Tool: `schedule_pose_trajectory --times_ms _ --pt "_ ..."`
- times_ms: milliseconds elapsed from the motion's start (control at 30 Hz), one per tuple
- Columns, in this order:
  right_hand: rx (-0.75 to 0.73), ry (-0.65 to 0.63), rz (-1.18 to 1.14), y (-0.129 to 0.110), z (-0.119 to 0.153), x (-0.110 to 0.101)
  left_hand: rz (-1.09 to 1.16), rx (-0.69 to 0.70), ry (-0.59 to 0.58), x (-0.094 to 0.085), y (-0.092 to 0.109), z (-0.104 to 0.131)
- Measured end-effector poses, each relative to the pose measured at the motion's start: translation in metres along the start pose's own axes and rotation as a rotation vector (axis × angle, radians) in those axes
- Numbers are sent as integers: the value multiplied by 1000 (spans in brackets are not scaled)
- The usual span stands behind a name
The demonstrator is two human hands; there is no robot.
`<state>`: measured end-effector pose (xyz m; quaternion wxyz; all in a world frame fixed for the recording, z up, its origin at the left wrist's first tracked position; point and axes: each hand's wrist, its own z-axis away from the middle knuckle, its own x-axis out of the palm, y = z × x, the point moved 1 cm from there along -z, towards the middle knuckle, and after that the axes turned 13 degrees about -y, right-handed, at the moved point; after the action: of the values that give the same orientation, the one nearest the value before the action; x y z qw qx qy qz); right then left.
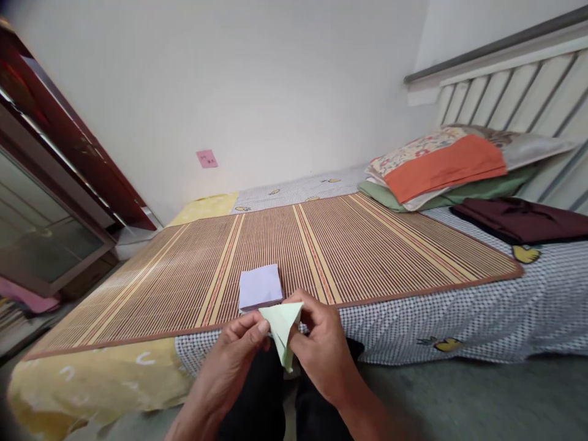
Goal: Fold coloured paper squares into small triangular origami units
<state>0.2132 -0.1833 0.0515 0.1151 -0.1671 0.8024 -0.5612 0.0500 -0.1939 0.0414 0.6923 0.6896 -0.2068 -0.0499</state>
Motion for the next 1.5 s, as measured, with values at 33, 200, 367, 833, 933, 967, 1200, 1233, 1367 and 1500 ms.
schedule_pose_trajectory --times_ms 33,200,367,833,933,967,1200,1233,1367,1500 --pt "2 -2 26 -1 1 0 1 -1 -12 2 -2 1" --pt "24 -27 -11 2 2 1 -73 34 26 11 -3 5" --pt "-90 94 124 9 6 8 7 21 77 27 -3 12" --pt "-515 166 880 16 14 10 501 -108 104 40 8 15" --pt "-479 76 843 17 16 7 516 -98 105 34 4 13" --pt "-452 43 793 16 17 5 513 -81 128 31 3 12" --pt "2 95 137 14 17 -2 453 47 254 24 -5 9" --pt "51 69 71 15 16 -1 451 58 239 25 -6 9" --pt "131 32 -1 21 11 8 402 82 200 27 -11 11" --pt "114 111 -44 26 9 12 248 72 233 27 -15 11"
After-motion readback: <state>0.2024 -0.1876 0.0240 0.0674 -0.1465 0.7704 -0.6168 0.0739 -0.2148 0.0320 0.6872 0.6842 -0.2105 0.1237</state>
